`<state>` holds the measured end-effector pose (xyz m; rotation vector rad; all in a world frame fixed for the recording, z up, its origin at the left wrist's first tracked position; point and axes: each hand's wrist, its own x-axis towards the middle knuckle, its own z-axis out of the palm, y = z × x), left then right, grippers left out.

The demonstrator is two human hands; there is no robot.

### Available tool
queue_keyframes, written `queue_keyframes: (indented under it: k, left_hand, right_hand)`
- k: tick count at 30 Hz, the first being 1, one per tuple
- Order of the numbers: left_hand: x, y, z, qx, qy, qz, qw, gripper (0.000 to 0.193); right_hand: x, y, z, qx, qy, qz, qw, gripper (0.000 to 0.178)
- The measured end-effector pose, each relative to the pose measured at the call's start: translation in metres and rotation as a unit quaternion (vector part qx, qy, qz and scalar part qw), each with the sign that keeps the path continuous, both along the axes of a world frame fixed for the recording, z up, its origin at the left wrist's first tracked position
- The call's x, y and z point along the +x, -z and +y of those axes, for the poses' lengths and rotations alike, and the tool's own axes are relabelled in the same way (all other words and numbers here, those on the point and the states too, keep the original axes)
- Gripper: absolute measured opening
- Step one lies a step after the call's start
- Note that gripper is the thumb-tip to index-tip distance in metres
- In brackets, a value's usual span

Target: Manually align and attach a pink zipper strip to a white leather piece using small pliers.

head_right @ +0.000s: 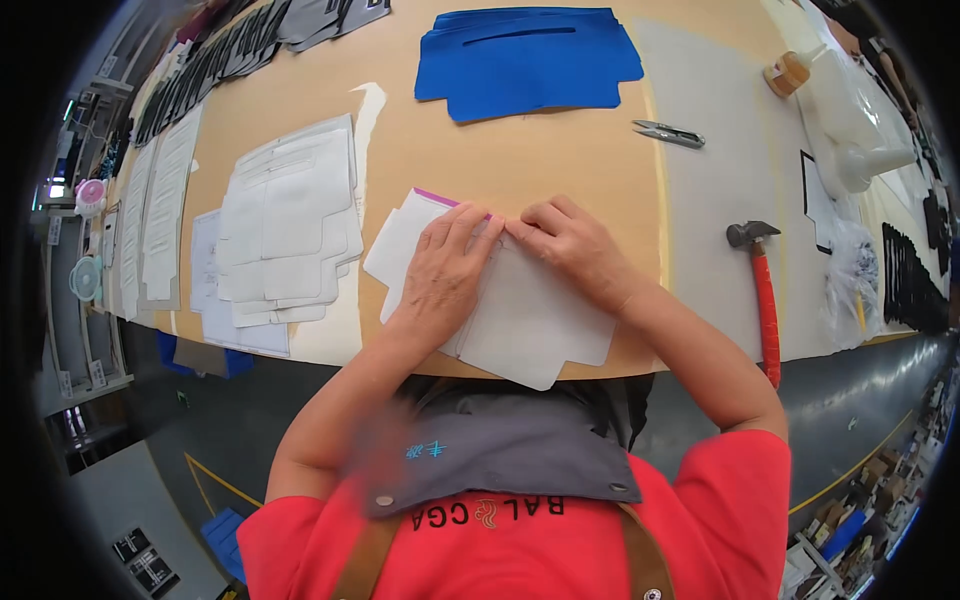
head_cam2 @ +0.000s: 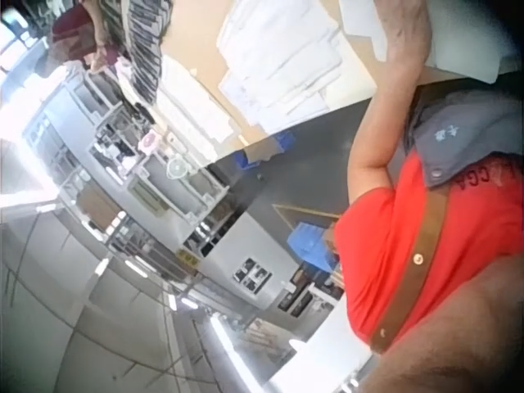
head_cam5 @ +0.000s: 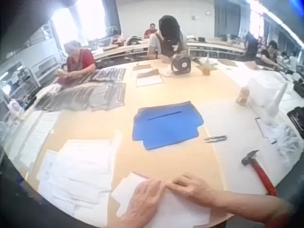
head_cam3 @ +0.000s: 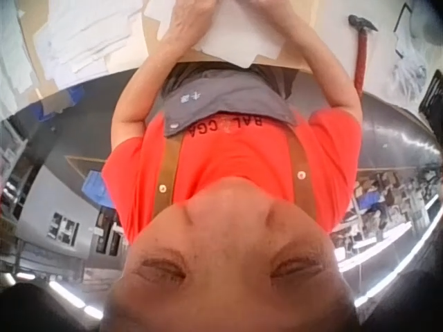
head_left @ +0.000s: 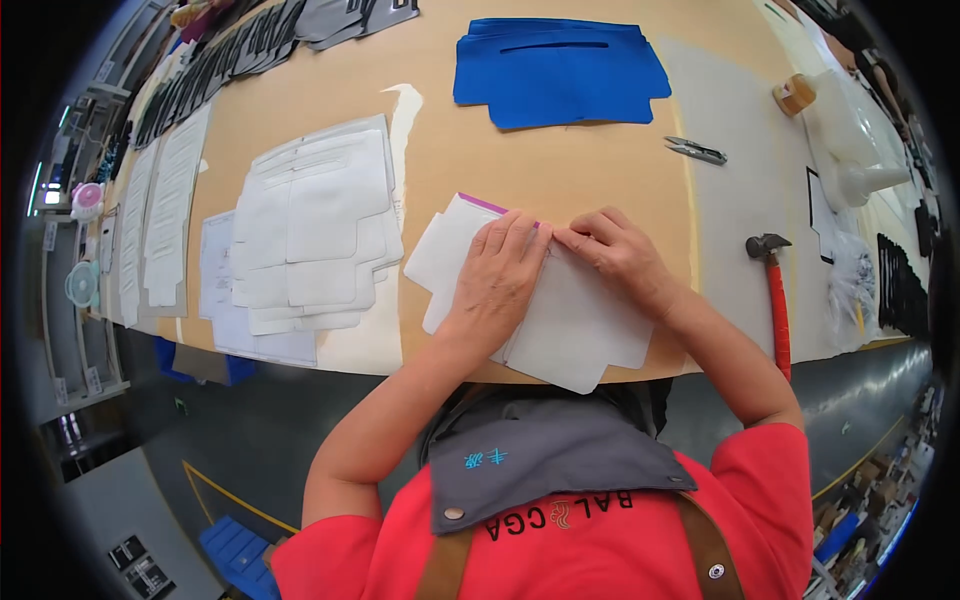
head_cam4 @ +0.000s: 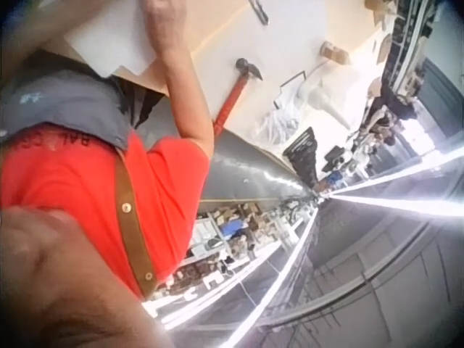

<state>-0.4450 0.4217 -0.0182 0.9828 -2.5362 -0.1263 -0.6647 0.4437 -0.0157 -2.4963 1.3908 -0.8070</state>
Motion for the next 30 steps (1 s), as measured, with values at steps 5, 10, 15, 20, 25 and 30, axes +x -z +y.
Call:
queue_keyframes:
  k: [5, 10, 15, 20, 25, 30]
  left_hand:
    - [-0.008, -0.001, 0.007, 0.058, 0.010, 0.002, 0.998, 0.051]
    - [-0.004, -0.004, 0.011, -0.006, 0.005, -0.033, 0.999, 0.051]
    - [-0.008, -0.003, 0.010, 0.042, 0.029, 0.009, 0.999, 0.052]
    - [-0.007, -0.007, 0.012, 0.011, 0.020, -0.031, 0.999, 0.050]
    - [-0.011, -0.004, 0.012, 0.008, 0.035, -0.006, 0.999, 0.050]
    - [-0.012, -0.003, 0.018, 0.017, 0.029, -0.013, 0.999, 0.050]
  right_hand:
    - [-0.010, 0.010, 0.010, 0.070, 0.030, -0.068, 0.995, 0.041]
    - [-0.006, -0.008, 0.011, -0.003, -0.023, 0.033, 0.999, 0.040]
    - [-0.014, 0.002, 0.014, 0.047, 0.018, -0.047, 0.998, 0.041]
    - [-0.014, 0.000, 0.017, -0.004, -0.010, 0.049, 0.999, 0.041]
    - [-0.025, 0.004, 0.023, 0.048, 0.007, -0.012, 0.999, 0.043]
    - [-0.023, -0.002, 0.026, 0.007, -0.005, 0.044, 0.999, 0.043]
